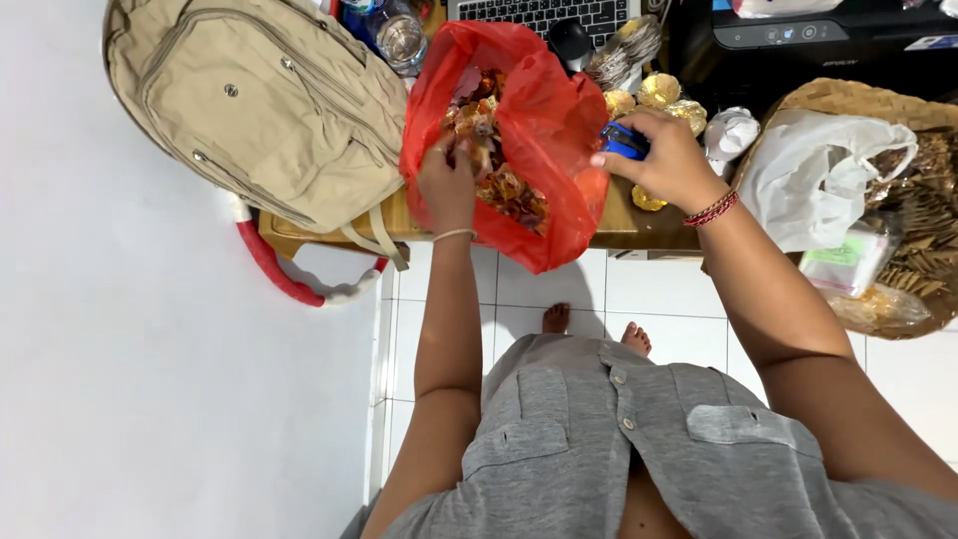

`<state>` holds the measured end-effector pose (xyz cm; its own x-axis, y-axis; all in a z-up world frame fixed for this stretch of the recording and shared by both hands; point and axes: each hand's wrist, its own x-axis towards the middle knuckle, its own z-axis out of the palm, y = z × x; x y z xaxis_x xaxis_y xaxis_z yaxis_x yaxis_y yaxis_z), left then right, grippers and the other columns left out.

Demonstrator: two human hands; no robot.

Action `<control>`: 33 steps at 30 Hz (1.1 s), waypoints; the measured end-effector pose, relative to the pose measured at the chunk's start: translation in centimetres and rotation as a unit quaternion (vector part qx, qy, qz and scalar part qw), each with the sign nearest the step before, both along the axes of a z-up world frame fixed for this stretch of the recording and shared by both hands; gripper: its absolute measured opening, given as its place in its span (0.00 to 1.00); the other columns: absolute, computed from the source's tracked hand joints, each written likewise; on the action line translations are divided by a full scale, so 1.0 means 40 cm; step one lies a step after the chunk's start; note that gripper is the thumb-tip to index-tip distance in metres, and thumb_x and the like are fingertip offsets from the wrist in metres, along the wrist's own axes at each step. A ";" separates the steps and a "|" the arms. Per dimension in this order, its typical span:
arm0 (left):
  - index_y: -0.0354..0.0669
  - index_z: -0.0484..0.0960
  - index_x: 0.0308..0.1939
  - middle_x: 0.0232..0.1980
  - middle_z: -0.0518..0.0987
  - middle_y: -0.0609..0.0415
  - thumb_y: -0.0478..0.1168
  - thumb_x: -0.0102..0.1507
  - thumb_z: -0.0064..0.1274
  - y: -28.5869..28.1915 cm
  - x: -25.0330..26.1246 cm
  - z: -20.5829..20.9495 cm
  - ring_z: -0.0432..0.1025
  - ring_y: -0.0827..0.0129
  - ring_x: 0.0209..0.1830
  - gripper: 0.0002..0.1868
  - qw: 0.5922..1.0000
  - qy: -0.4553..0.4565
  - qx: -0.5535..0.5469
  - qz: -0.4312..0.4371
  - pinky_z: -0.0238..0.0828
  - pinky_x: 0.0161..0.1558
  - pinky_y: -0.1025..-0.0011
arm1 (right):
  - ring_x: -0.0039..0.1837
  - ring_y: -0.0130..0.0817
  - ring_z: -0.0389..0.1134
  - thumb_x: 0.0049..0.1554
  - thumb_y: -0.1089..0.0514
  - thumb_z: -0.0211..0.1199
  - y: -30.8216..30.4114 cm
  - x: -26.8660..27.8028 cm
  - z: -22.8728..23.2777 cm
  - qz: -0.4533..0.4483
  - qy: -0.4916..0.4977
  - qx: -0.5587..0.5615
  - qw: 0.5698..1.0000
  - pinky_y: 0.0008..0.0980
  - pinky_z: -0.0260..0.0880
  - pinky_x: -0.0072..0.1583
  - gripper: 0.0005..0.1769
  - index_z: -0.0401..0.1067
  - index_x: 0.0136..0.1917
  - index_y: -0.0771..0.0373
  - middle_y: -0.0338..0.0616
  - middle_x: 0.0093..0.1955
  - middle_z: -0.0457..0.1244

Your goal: The person picks up gold-wrapped candies from a red plastic bag, uses a lighter to heat-seal parts of the wrapping, and places the candies into a brown paper bag.

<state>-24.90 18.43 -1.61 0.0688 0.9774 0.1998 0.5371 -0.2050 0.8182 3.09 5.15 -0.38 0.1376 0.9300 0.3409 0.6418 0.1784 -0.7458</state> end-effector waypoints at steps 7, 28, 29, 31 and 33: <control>0.31 0.76 0.63 0.74 0.61 0.37 0.44 0.72 0.51 -0.006 0.105 0.033 0.78 0.51 0.55 0.21 0.997 -0.053 0.022 -0.049 0.81 0.55 0.58 | 0.48 0.64 0.70 0.61 0.52 0.78 -0.029 0.050 -0.036 -0.111 0.102 -0.018 0.988 0.49 0.71 0.47 0.28 0.73 0.60 0.79 0.70 0.48 0.66; 0.40 0.67 0.59 0.59 0.76 0.40 0.40 0.61 0.58 -0.196 0.587 -0.482 0.78 0.47 0.52 0.25 0.889 0.330 -0.132 -0.287 0.77 0.51 0.57 | 0.34 0.21 0.64 0.67 0.33 0.56 -0.414 0.335 -0.043 -0.448 0.267 0.002 0.853 0.22 0.61 0.32 0.26 0.69 0.53 0.59 0.40 0.42 0.67; 0.39 0.70 0.57 0.56 0.79 0.40 0.40 0.61 0.60 -0.196 0.590 -0.481 0.78 0.45 0.51 0.23 0.898 0.320 -0.135 -0.270 0.78 0.50 0.55 | 0.33 0.22 0.62 0.64 0.36 0.64 -0.433 0.366 -0.049 -0.467 0.267 -0.020 0.843 0.24 0.61 0.32 0.24 0.67 0.56 0.58 0.38 0.40 0.64; 0.38 0.74 0.54 0.52 0.81 0.39 0.41 0.61 0.62 -0.200 0.588 -0.480 0.79 0.43 0.50 0.21 0.906 0.310 -0.139 -0.253 0.78 0.50 0.53 | 0.33 0.23 0.60 0.60 0.39 0.73 -0.457 0.421 -0.065 -0.486 0.267 -0.044 0.831 0.26 0.62 0.31 0.27 0.64 0.58 0.57 0.36 0.37 0.61; 0.36 0.79 0.49 0.49 0.83 0.38 0.36 0.59 0.58 -0.205 0.583 -0.480 0.78 0.41 0.48 0.15 0.921 0.291 -0.115 -0.233 0.76 0.48 0.50 | 0.43 0.31 0.64 0.59 0.57 0.75 -0.463 0.469 -0.082 -0.466 0.191 -0.099 0.858 0.32 0.70 0.44 0.23 0.65 0.60 0.63 0.40 0.47 0.62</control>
